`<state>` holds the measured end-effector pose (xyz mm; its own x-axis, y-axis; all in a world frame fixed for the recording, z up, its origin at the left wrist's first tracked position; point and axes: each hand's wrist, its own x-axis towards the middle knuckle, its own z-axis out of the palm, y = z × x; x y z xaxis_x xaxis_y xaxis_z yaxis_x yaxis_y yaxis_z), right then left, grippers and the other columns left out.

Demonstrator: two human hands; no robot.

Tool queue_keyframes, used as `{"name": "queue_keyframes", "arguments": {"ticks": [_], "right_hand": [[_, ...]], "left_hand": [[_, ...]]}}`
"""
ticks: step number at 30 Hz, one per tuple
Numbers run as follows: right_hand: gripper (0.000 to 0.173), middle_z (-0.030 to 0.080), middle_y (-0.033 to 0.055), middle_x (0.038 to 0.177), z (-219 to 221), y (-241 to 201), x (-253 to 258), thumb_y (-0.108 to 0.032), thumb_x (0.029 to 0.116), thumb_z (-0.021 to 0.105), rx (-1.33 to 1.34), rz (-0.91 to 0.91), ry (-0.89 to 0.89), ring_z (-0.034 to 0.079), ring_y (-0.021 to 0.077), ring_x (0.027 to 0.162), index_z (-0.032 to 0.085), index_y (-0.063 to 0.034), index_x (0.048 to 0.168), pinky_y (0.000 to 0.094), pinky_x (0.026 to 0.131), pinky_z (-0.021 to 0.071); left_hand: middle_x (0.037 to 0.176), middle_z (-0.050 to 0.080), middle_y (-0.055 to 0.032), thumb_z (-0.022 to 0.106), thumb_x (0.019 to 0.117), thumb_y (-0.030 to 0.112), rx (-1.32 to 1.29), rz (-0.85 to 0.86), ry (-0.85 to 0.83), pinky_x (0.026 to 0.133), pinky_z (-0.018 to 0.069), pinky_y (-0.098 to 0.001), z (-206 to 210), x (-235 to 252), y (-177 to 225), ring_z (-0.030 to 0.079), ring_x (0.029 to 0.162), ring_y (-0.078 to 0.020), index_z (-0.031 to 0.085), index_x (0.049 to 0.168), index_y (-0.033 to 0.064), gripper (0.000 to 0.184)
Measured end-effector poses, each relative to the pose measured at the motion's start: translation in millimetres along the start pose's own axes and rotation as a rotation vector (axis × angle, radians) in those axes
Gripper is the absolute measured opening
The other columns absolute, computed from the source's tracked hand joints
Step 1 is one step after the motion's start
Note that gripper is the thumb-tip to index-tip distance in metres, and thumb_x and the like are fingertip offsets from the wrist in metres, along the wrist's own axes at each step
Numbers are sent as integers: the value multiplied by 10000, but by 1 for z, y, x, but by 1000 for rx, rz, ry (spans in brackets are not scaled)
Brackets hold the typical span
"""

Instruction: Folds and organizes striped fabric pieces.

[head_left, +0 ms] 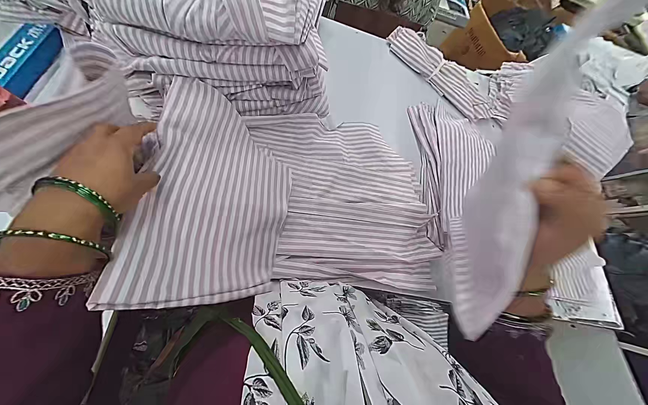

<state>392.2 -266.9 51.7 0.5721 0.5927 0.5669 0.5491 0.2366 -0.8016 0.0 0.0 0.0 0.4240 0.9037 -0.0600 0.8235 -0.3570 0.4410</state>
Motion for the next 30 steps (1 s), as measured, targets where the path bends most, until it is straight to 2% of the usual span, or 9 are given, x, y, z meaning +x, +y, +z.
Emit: {"name": "queue_keyframes", "arguments": {"ticks": [3,5,7,10,13,19,25,28,30], "right_hand": [[226,624,93,1362,88,41,-56,-248,966,577,-251,107,-452,521,209,1345,706,-65,935,439,1132,396],[625,367,180,1619,121,61,-88,-522,1007,502,-579,191,-854,271,368,1532,583,-63,1423,664,1208,137],[820,266,137,1677,132,71,-107,-682,989,355,-810,149,-975,180,378,1562,378,-125,1590,718,1184,70],[862,245,127,1685,117,81,-103,-695,990,334,-868,188,-896,164,351,1570,314,-96,1610,679,1206,77],[852,156,165,1702,118,77,-94,-631,1019,357,-936,257,-854,99,342,1582,231,-43,1622,660,1216,53],[1004,422,210,1581,172,43,-153,-774,931,273,-702,-140,-993,379,377,1486,492,41,1475,626,1183,257],[837,481,171,1552,151,41,-160,-640,1033,211,-673,-244,-1032,460,321,1444,493,1,1489,531,1188,314],[781,514,163,1528,144,42,-164,-609,1048,239,-640,-277,-1006,478,306,1431,524,-15,1467,499,1188,315],[762,530,157,1515,144,44,-165,-599,1054,245,-626,-284,-984,483,301,1426,546,-23,1451,487,1191,312]], "left_hand": [[1481,386,-428,850,831,100,97,105,-7,985,330,-844,5,0,3,378,1323,-687,505,1444,-69,723],[1570,343,-361,816,877,259,128,266,-68,1103,257,-791,38,-1,10,255,1455,-621,481,1489,-31,755],[1647,280,-266,733,916,441,135,350,-185,1172,164,-740,81,-3,7,176,1530,-526,435,1550,45,805],[1691,208,-208,517,919,710,177,333,-213,1193,90,-711,106,2,0,136,1568,-441,367,1599,118,914],[1698,191,-197,476,911,746,187,305,-201,1193,87,-715,108,9,1,135,1570,-432,342,1610,129,942],[1700,191,-190,382,920,771,170,331,-174,1197,73,-707,109,14,-1,122,1574,-426,329,1614,117,955],[1700,159,-215,478,947,680,86,342,-203,1206,64,-696,105,15,2,70,1578,-437,306,1614,71,919],[1711,76,-215,573,978,559,9,308,-262,1156,337,-616,105,15,4,207,1555,-415,238,1624,38,896],[1710,57,-219,605,979,518,-29,294,-284,1105,406,-609,104,16,5,300,1519,-420,231,1623,26,892]]}}
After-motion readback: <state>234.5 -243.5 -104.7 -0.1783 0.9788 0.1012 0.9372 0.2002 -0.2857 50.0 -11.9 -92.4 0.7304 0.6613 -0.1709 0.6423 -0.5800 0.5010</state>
